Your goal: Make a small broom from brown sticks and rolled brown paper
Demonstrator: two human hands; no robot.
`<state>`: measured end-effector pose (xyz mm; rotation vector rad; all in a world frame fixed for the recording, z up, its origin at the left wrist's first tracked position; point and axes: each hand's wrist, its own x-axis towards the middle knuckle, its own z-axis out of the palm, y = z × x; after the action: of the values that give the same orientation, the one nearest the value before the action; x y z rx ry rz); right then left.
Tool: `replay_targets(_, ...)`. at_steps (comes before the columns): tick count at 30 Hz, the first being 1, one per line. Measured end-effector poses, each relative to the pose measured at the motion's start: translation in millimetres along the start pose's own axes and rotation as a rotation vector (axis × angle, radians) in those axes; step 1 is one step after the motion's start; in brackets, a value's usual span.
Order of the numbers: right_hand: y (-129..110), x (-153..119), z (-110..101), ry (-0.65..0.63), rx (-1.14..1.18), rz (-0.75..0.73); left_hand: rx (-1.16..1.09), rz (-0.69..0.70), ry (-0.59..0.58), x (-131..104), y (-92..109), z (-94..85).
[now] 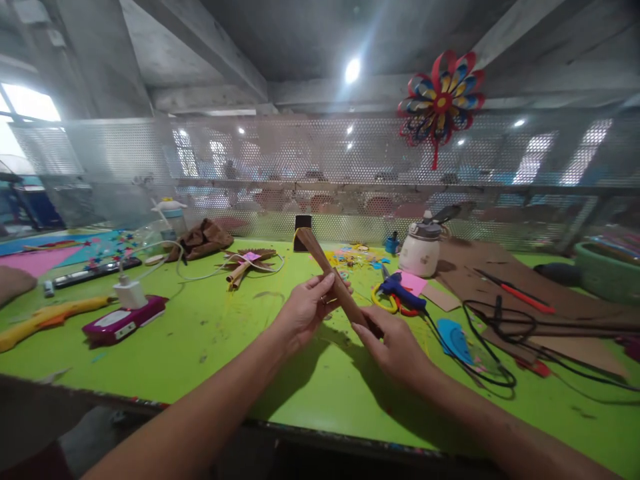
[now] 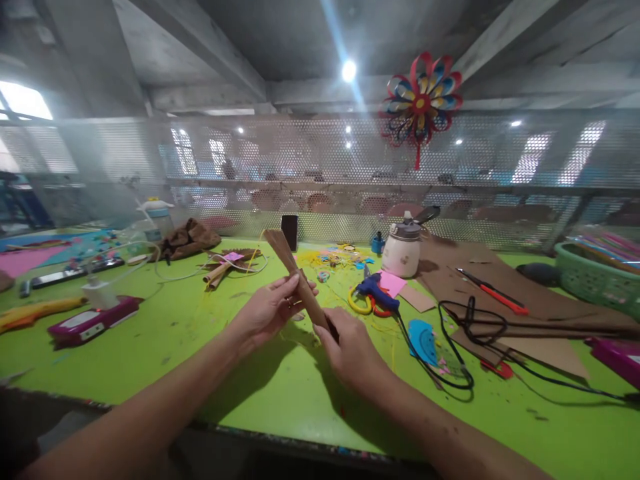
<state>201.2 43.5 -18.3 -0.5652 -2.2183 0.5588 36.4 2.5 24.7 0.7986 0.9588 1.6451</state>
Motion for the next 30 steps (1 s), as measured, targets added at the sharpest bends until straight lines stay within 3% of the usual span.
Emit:
replay_targets(7,-5,-3,0,-0.125,0.082,0.029,-0.029,0.024,0.002,16,4,-5.6)
replay_targets(12,6,2,-5,0.005,0.099,0.100,-0.057,0.004,-0.027,19,-6,-17.8)
replay_targets(14,11,5,-7,-0.011,0.205,0.190,-0.062,0.003,-0.054,18,-9,-20.2)
replay_targets(19,11,7,-5,-0.215,0.534,0.371,-0.097,0.026,-0.178,13,-7,-16.7)
replay_targets(25,-10,11,-5,-0.407,0.928,0.520,-0.126,0.020,-0.282,6,0,-13.8)
replay_targets(30,-33,25,-7,-0.568,1.078,0.538,-0.158,0.024,-0.292,-4,14,-10.6)
